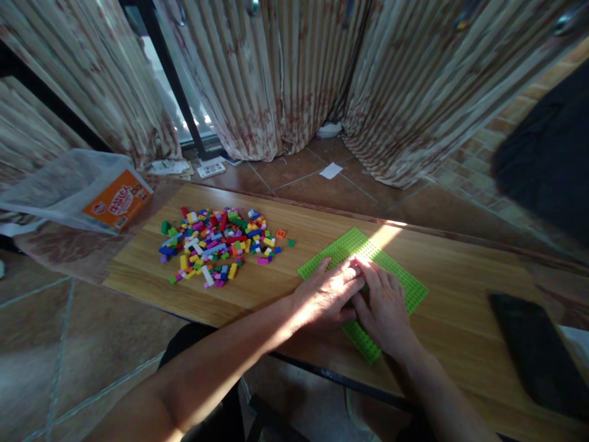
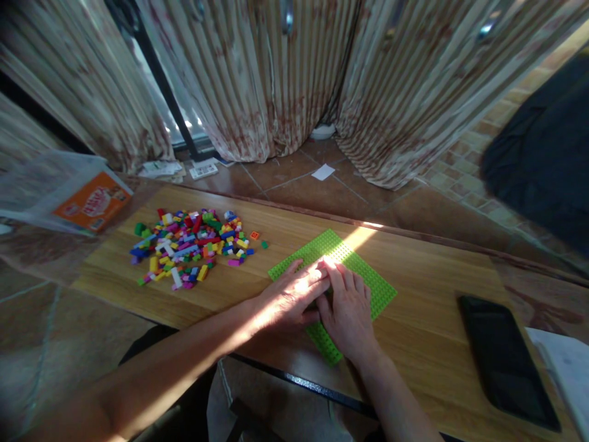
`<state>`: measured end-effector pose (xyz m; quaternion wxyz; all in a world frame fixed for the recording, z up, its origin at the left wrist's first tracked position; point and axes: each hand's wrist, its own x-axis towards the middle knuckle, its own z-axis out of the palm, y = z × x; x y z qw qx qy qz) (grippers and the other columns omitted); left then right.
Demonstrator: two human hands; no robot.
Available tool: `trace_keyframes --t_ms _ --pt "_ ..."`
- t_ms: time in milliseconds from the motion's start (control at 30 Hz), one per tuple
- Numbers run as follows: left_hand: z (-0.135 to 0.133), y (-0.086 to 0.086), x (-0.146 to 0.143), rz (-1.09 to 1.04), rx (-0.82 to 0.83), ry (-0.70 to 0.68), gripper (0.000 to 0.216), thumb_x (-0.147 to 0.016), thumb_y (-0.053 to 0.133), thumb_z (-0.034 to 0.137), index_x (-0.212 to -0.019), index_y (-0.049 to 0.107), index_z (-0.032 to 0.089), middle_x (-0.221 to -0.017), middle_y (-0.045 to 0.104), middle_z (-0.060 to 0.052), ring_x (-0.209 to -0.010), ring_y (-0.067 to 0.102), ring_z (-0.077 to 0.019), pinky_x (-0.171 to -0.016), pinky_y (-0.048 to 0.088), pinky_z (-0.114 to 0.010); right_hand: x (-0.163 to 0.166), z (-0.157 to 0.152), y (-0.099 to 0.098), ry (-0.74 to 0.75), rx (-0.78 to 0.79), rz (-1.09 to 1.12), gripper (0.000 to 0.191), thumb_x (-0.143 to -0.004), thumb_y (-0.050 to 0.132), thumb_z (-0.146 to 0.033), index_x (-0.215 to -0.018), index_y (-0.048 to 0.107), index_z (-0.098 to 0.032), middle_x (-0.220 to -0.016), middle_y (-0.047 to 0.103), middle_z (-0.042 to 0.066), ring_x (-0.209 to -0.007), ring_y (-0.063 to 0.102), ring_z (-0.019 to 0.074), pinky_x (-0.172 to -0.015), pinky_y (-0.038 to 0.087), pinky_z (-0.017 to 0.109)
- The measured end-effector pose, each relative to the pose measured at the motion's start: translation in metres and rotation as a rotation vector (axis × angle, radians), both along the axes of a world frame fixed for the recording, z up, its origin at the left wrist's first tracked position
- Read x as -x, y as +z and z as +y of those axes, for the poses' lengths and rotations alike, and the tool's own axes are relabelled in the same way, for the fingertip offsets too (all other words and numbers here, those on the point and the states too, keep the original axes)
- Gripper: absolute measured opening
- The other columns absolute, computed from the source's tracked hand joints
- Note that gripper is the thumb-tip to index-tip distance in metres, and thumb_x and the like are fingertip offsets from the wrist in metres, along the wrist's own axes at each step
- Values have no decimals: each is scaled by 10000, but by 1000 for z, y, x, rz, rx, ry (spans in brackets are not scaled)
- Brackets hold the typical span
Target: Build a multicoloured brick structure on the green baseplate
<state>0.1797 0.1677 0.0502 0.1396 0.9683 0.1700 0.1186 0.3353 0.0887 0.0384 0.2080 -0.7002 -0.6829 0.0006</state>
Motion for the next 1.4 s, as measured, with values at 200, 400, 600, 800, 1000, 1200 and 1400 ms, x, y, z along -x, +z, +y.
trace_keyframes --t_ms 200,400,600,800,1000,1200,1400 --pt "0 -3 0 13 -36 25 745 -857 553 434 -1489 298 132 -1558 339 -110 -1478 175 -274 -1137 304 -520 -6 1 -7 17 -63 77 527 -886 501 -345 -1387 411 -209 -1252 579 148 -1140 517 336 -900 447 516" --pt "12 -2 2 -132 40 -71 589 -869 553 474 -1345 509 129 -1474 467 -117 -1412 338 -234 -1149 336 -392 -9 3 -11 6 -84 120 451 -908 496 -385 -1316 476 -196 -1220 606 147 -1114 539 325 -909 448 519" --pt "11 5 6 -254 164 -35 412 -906 499 317 -1262 563 120 -1379 552 -125 -1326 452 -208 -1134 385 -367 -13 4 -8 -4 -92 249 479 -887 542 -474 -1274 523 -193 -1200 632 142 -1090 574 310 -930 461 518" --pt "14 -3 4 -387 234 215 398 -903 474 240 -1286 535 150 -1351 572 -119 -1265 519 -212 -1096 445 -401 -23 3 -4 -158 -202 478 397 -872 574 -441 -1194 595 -210 -1175 663 113 -1095 612 268 -963 475 493" --pt "17 -12 -1 -451 307 262 323 -931 448 221 -1211 593 149 -1260 629 -109 -1188 577 -202 -1057 486 -392 -33 4 -7 -301 -216 509 356 -865 565 -445 -1094 660 -189 -1050 706 119 -951 660 261 -838 531 449" --pt "15 -8 -3 -381 273 244 291 -944 445 212 -1163 625 145 -1204 655 -106 -1136 592 -200 -1048 483 -379 -26 7 -1 -190 -172 304 269 -893 516 -384 -1016 668 -199 -1036 707 103 -963 637 265 -884 486 477" --pt "16 -7 -3 -350 261 227 287 -961 423 220 -1156 619 142 -1201 647 -101 -1140 579 -192 -1051 468 -369 -19 8 -2 -179 -146 164 252 -937 454 -302 -986 685 -215 -1077 692 92 -1014 603 262 -907 453 472"
